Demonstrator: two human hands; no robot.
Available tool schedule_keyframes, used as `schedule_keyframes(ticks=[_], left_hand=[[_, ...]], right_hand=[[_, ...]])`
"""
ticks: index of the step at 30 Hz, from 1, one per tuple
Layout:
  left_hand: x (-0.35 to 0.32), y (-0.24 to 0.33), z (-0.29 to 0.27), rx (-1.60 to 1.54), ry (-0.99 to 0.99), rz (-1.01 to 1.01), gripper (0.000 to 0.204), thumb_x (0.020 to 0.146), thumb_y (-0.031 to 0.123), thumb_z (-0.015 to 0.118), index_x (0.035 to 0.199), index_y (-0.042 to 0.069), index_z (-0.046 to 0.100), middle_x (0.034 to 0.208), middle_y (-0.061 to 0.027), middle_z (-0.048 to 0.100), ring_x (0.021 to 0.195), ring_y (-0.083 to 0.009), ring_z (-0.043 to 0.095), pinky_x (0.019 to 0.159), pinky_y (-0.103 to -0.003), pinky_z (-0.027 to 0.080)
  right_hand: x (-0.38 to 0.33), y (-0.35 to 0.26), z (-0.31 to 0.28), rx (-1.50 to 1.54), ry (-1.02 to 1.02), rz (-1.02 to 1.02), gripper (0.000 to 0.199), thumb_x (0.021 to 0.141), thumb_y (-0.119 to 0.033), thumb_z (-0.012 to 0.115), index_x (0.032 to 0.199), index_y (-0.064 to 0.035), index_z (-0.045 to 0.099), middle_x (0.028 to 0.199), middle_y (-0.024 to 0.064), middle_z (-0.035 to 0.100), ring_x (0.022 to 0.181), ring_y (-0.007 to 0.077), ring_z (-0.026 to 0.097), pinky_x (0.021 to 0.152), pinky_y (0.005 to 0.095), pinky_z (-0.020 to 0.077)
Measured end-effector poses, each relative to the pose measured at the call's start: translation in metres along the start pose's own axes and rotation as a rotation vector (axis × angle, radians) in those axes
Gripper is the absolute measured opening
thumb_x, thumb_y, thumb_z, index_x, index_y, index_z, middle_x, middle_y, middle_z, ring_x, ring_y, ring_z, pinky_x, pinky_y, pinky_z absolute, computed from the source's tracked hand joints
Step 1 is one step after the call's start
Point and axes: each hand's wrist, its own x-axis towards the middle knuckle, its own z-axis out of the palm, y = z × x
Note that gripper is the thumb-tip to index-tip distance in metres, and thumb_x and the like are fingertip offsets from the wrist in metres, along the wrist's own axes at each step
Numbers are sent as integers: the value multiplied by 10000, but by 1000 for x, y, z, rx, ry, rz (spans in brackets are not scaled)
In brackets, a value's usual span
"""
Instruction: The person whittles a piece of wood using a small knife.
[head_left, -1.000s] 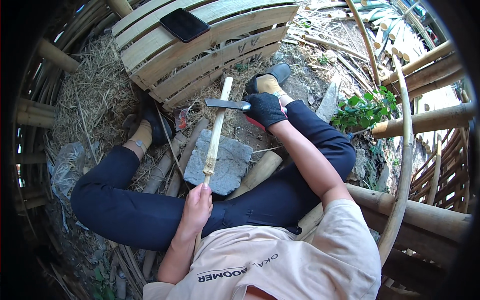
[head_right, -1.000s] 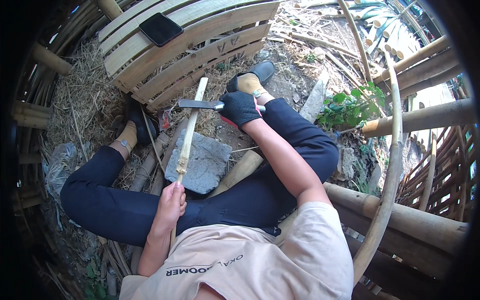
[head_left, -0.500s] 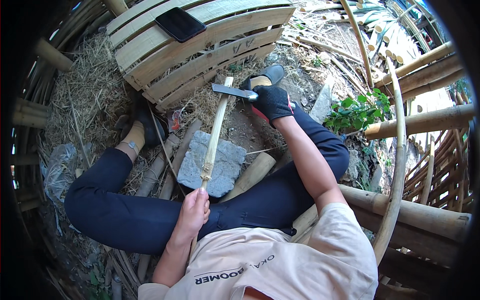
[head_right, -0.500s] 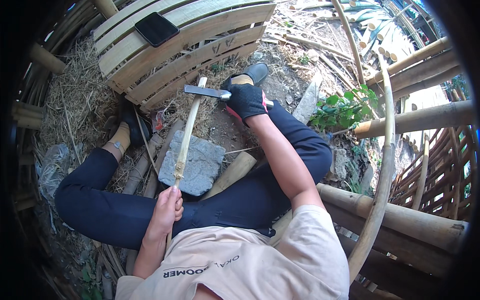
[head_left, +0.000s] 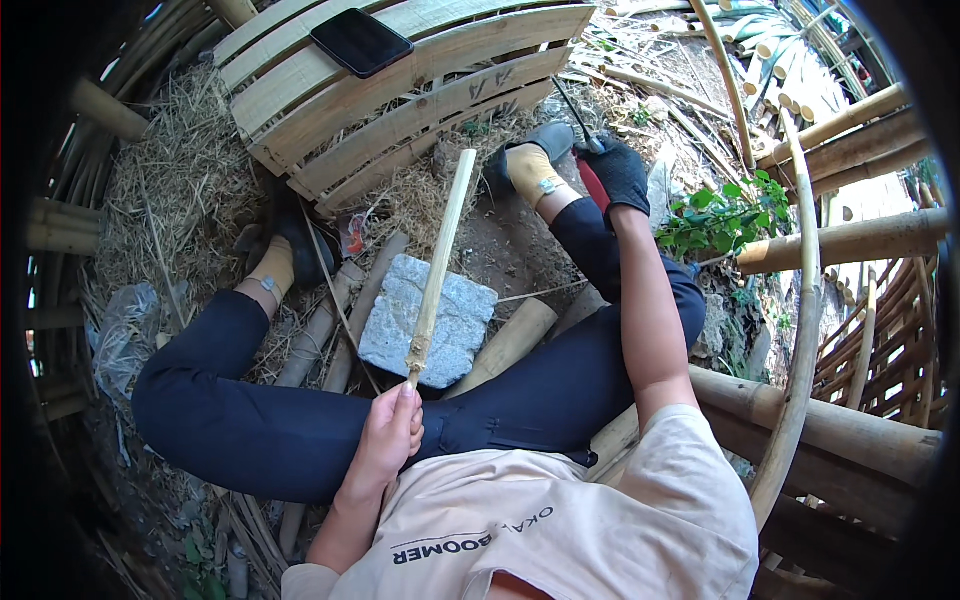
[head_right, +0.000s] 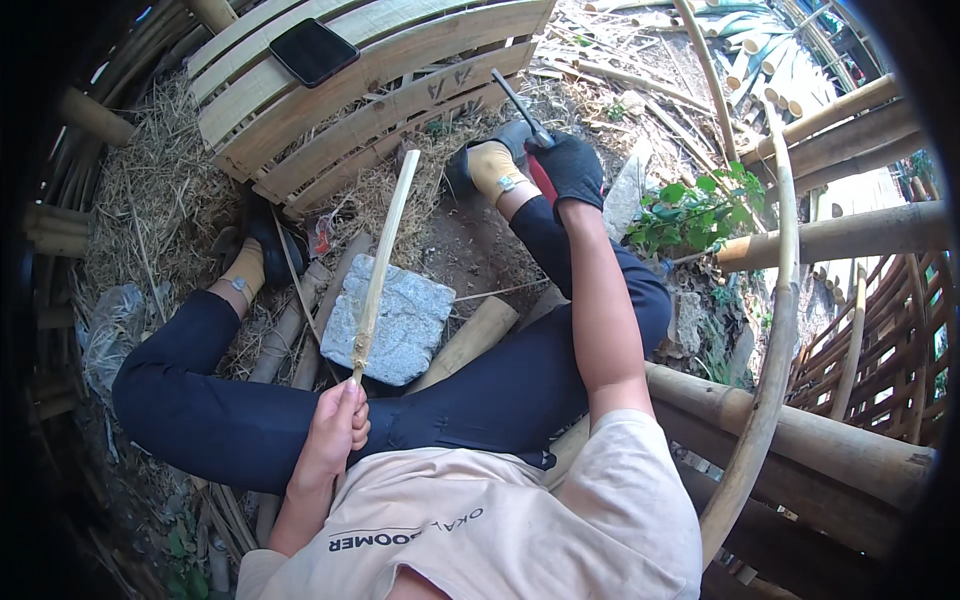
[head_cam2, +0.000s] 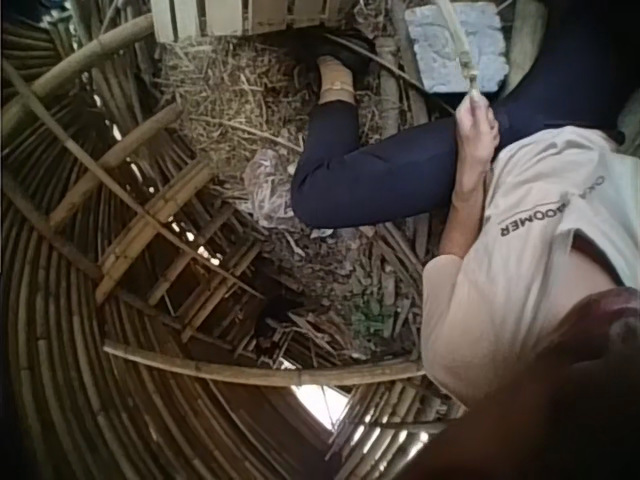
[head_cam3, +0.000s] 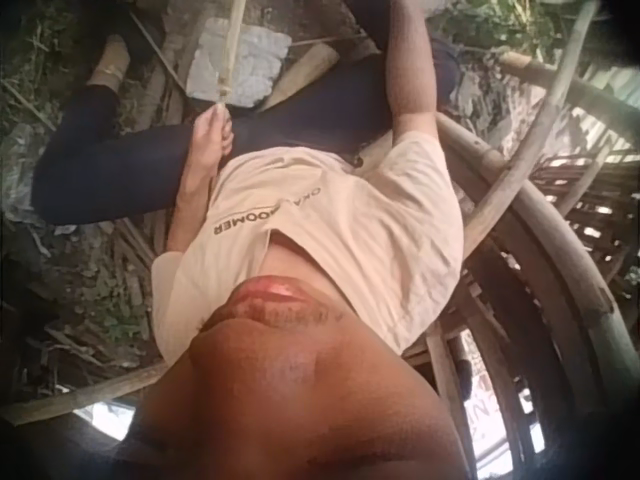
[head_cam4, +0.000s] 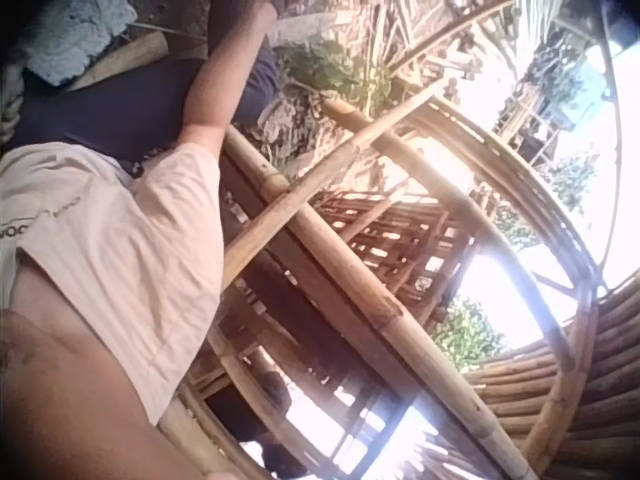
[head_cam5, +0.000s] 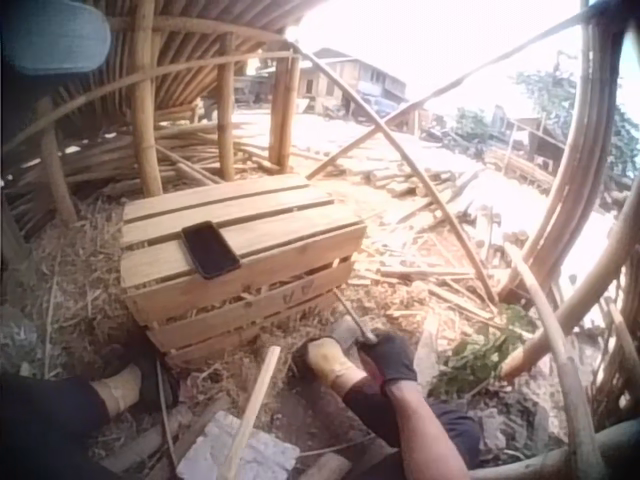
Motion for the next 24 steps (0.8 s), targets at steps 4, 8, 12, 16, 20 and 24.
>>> schedule_keyframes(ticks=[4,8,12,16,20,24], left_hand=[[4,2,1,4,2,-50,362,1087,391,395,837,130,407,603,73,299,425,-11,234,374,-206,170],[4,4,-4,-64,-51,-71,361,1089,389,390,831,136,399,602,77,278,433,-13,216,379,-207,164],[6,5,-10,-163,-116,-79,359,1093,377,380,827,137,400,597,84,258,440,-11,215,384,-203,166],[7,8,-11,-169,-133,-77,362,1095,373,375,815,144,387,595,84,245,445,-13,201,385,-206,156],[5,16,-9,-153,-126,-53,364,1095,373,377,811,146,385,599,83,248,447,-13,203,387,-205,156],[7,20,-11,-128,-108,-3,357,1094,370,386,819,140,390,606,83,249,449,-12,201,391,-204,154]], right_hand=[[-14,-26,-5,-48,-32,-93,372,821,-467,701,958,-125,747,863,212,705,819,400,695,748,468,552],[-45,-59,-1,147,-179,-196,395,820,-472,736,960,-102,740,799,189,713,719,330,705,683,423,549],[-53,-68,2,612,-549,-26,367,854,-408,741,998,-74,685,839,96,660,740,204,626,666,350,517],[-53,-62,12,682,-727,245,376,857,-401,745,998,-62,665,810,94,655,724,175,622,657,341,514],[-57,-51,22,284,-709,-105,387,849,-419,735,1027,-83,669,855,122,672,763,229,647,696,369,523],[-59,-46,27,-126,-676,-454,401,841,-437,725,1057,-103,672,901,150,689,803,283,671,735,398,532]])
